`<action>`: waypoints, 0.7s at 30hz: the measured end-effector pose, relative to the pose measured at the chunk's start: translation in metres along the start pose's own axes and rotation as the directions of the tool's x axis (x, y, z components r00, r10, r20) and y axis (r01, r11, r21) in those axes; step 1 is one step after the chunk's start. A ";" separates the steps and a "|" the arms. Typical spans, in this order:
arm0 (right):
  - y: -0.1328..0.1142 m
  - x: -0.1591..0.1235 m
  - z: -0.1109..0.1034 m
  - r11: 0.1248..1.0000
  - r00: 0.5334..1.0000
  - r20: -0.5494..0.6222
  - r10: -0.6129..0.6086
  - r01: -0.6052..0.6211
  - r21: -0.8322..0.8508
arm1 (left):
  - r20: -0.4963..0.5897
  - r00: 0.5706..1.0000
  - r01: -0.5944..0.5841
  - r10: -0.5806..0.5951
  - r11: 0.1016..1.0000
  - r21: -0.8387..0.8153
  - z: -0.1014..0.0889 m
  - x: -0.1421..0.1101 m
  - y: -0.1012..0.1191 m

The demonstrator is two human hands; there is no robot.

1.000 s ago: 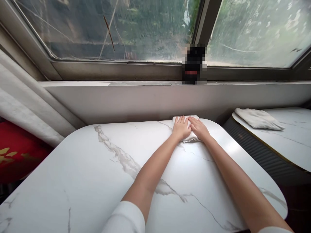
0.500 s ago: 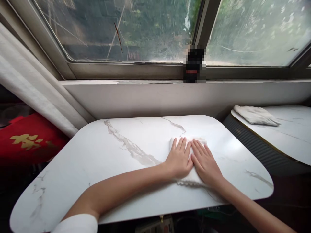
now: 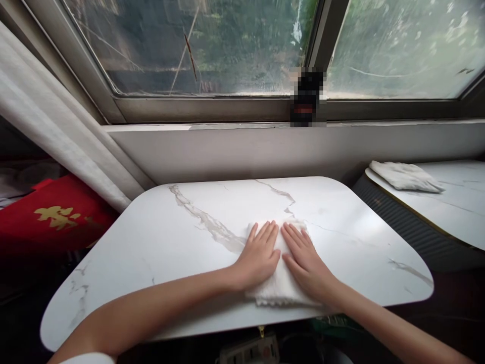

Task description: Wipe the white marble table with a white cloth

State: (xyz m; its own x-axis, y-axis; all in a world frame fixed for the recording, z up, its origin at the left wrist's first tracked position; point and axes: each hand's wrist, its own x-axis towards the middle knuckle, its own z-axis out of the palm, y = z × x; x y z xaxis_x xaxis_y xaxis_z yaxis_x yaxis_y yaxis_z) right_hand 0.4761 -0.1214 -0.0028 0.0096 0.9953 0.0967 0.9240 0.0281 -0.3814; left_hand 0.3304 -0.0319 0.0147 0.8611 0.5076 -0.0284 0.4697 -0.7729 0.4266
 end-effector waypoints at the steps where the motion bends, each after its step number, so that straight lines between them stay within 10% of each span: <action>1: 0.001 0.017 0.001 0.998 1.000 -0.020 -0.001 0.000 -0.063 | -0.048 0.999 0.020 -0.019 0.999 0.032 0.000 0.012 -0.008; 12: 0.023 0.198 0.016 0.968 0.992 -0.125 -0.019 -0.012 -0.250 | -0.303 0.949 0.163 -0.089 0.960 0.229 -0.041 0.128 -0.122; 21: 0.027 0.231 0.022 0.957 0.978 -0.205 -0.024 -0.037 -0.287 | -0.325 0.936 0.224 -0.139 0.944 0.241 -0.052 0.151 -0.142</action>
State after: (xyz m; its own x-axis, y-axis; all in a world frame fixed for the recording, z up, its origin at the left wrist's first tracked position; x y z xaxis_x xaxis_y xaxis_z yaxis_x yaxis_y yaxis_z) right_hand 0.4943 0.1117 -0.0112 0.0655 0.9541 0.2921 0.9938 -0.0361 -0.1048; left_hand 0.3838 0.1744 -0.0035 0.6772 0.7059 0.2077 0.6831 -0.7080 0.1791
